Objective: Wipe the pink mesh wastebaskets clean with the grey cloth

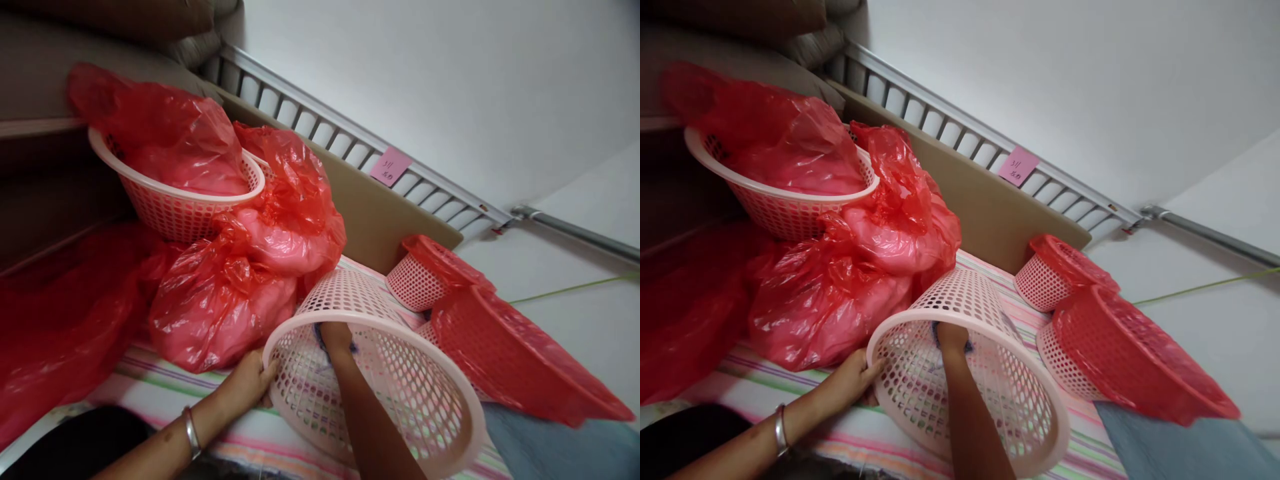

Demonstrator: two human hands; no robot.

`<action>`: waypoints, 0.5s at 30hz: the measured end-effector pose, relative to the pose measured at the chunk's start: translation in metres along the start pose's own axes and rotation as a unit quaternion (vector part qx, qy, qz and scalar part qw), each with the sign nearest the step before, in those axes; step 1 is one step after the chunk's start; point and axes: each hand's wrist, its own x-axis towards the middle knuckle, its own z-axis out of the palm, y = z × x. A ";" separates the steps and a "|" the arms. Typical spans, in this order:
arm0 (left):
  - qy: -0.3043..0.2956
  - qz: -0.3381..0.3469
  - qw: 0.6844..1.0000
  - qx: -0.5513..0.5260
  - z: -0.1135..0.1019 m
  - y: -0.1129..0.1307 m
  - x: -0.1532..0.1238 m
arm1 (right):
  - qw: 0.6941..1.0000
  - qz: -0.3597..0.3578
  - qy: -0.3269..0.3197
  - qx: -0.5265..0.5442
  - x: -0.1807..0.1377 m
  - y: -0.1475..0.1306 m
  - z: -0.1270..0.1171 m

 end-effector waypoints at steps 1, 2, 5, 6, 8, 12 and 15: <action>-0.007 -0.007 1.000 -0.002 0.001 -0.002 0.000 | 1.000 0.001 -0.002 0.000 -0.005 -0.001 -0.001; -0.012 -0.012 1.000 -0.006 0.002 -0.005 0.001 | 1.000 0.000 -0.004 0.001 -0.012 -0.004 -0.002; -0.016 -0.014 1.000 -0.018 0.005 -0.016 0.003 | 1.000 -0.012 0.000 -0.002 -0.049 -0.015 -0.003; -0.015 -0.014 1.000 -0.021 0.006 -0.019 0.003 | 1.000 -0.022 0.002 -0.002 -0.065 -0.019 -0.003; -0.014 -0.013 0.999 -0.028 0.006 -0.022 0.004 | 0.998 -0.054 -0.004 0.008 -0.103 -0.024 -0.003; -0.009 -0.006 0.999 -0.045 0.010 -0.021 0.002 | 0.990 -0.127 -0.026 0.050 -0.171 -0.021 0.003; -0.007 0.000 0.999 -0.054 0.016 -0.020 -0.001 | 0.989 -0.131 -0.027 0.062 -0.188 -0.013 0.008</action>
